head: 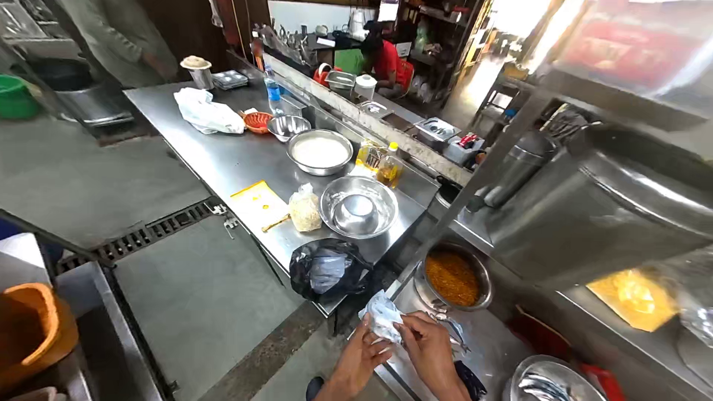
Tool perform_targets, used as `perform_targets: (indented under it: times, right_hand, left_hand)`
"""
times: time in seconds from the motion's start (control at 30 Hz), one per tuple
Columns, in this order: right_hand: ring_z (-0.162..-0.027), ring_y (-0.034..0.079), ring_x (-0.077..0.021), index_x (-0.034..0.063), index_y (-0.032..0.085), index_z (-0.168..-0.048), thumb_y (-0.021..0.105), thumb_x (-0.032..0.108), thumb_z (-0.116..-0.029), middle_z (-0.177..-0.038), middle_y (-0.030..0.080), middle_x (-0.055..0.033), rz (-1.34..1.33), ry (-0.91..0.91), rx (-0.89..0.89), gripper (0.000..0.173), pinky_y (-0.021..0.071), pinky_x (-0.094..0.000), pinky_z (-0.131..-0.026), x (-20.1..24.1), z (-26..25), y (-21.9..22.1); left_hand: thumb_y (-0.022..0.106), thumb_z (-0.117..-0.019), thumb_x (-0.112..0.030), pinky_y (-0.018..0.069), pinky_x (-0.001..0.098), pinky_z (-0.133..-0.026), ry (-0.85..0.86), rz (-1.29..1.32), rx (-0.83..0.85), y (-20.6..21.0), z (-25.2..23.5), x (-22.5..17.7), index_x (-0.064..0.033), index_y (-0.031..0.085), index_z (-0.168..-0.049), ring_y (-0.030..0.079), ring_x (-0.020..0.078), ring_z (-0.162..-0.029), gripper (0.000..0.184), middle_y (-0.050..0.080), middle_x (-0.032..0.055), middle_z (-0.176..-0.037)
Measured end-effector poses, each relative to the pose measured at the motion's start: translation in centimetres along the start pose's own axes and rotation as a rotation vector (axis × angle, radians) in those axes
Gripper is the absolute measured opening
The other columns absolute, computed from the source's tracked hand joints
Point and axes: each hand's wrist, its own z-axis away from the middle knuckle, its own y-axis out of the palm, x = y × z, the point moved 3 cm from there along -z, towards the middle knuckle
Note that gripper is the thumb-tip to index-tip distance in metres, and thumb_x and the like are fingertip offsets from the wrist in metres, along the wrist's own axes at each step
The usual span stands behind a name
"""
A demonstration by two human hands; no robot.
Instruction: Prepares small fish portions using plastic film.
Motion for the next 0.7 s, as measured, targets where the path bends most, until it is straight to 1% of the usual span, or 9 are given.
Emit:
perform_targets:
  times: [0.07, 0.13, 0.2, 0.3, 0.4, 0.53, 0.6, 0.67, 0.7]
  right_hand:
    - [-0.068, 0.066, -0.0039, 0.0127, 0.08, -0.101, 0.067, 0.02, -0.096, -0.093, 0.073, 0.0014, -0.025, 0.027, 0.009, 0.015, 0.0597, -0.0226, -0.063, 0.7, -1.9, 0.5]
    - [-0.067, 0.066, -0.0045, 0.0132, 0.08, -0.102, 0.069, 0.018, -0.0953, -0.092, 0.073, 0.0022, -0.094, 0.058, 0.01, 0.014, 0.0598, -0.023, -0.061, 1.2, -3.3, 0.9]
    - [-0.067, 0.067, -0.0062, 0.0136, 0.08, -0.102, 0.07, 0.016, -0.0942, -0.091, 0.074, 0.0023, -0.188, 0.082, 0.012, 0.013, 0.0613, -0.0244, -0.062, 1.9, -4.4, 1.4]
    - [-0.068, 0.071, -0.0159, 0.0082, 0.079, -0.102, 0.072, 0.012, -0.0942, -0.09, 0.075, -0.0038, -0.401, 0.159, 0.015, 0.011, 0.0652, -0.0329, -0.064, 3.1, -6.2, 2.9]
    - [-0.074, 0.075, -0.0253, 0.0008, 0.077, -0.103, 0.071, 0.006, -0.0953, -0.091, 0.076, -0.0119, -0.609, 0.245, -0.013, 0.011, 0.0676, -0.0427, -0.069, 4.5, -8.2, 4.9]
    - [-0.075, 0.075, -0.0252, 0.0001, 0.076, -0.104, 0.07, 0.005, -0.0954, -0.09, 0.076, -0.0129, -0.641, 0.224, -0.073, 0.012, 0.0671, -0.0422, -0.07, 5.4, -10.7, 6.1]
    - [-0.07, 0.073, -0.0212, 0.0036, 0.077, -0.102, 0.073, 0.008, -0.0945, -0.088, 0.076, -0.0094, -0.572, 0.2, -0.078, 0.01, 0.0655, -0.0385, -0.068, 5.6, -11.5, 6.3]
    - [-0.067, 0.069, -0.0171, 0.0086, 0.079, -0.101, 0.074, 0.012, -0.094, -0.09, 0.075, -0.0044, -0.474, 0.187, -0.06, 0.009, 0.0635, -0.0351, -0.066, 5.4, -12.4, 6.6]
    - [-0.066, 0.069, -0.0156, 0.0107, 0.079, -0.101, 0.074, 0.014, -0.0938, -0.09, 0.075, -0.0024, -0.423, 0.197, -0.044, 0.009, 0.0633, -0.0345, -0.065, 5.3, -12.9, 6.8]
  left_hand:
    - [0.041, -0.1095, -0.044, 0.0591, 0.0468, -0.087, 0.064, -0.393, -0.049, -3.8, 0.7, -2.6, -0.0049, 0.051, -0.142, 0.071, 0.0287, -0.104, 0.052, 0.07, 0.0145, -0.122]
    - [0.065, -0.0987, -0.039, 0.0603, 0.0448, -0.082, 0.383, -0.732, -0.246, -7.1, 1.9, -5.8, -0.0065, 0.062, -0.131, 0.071, 0.0239, -0.098, 0.046, 0.071, 0.0107, -0.113]
    - [0.078, -0.0855, -0.049, 0.0611, 0.0441, -0.078, 0.648, -0.914, -0.461, -8.6, 3.0, -9.1, -0.0073, 0.06, -0.131, 0.07, 0.023, -0.094, 0.065, 0.069, 0.0105, -0.111]
    - [0.08, -0.0781, -0.059, 0.0595, 0.0452, -0.079, 0.793, -1.086, -0.605, -8.4, 2.5, -13.8, -0.0036, 0.056, -0.135, 0.067, 0.0259, -0.098, 0.083, 0.063, 0.0143, -0.118]
    - [0.079, -0.082, -0.055, 0.0574, 0.0488, -0.086, 0.838, -1.22, -0.644, -7.5, 0.2, -17.4, -0.0049, 0.066, -0.125, 0.066, 0.0286, -0.099, 0.067, 0.065, 0.0142, -0.113]
    - [0.072, -0.0904, -0.038, 0.0536, 0.054, -0.093, 0.689, -1.331, -0.634, -6.9, -1.1, -20.7, -0.0117, 0.07, -0.118, 0.067, 0.0282, -0.102, 0.038, 0.071, 0.0094, -0.107]
    - [0.067, -0.0967, -0.039, 0.0564, 0.0518, -0.087, 0.564, -1.271, -0.541, -7.4, -1.1, -20.9, -0.0127, 0.072, -0.113, 0.071, 0.0229, -0.092, 0.032, 0.074, 0.006, -0.097]
    - [0.061, -0.1024, -0.035, 0.06, 0.0401, -0.08, 0.574, -1.029, -0.374, -8.0, -1.1, -20.2, -0.0112, 0.074, -0.102, 0.072, 0.0148, -0.081, 0.027, 0.075, 0.0006, -0.086]
    - [0.059, -0.1042, -0.029, 0.0594, 0.0373, -0.075, 0.615, -0.867, -0.284, -7.9, -1.0, -19.8, -0.0063, 0.073, -0.099, 0.071, 0.0166, -0.076, 0.027, 0.074, 0.0037, -0.082]
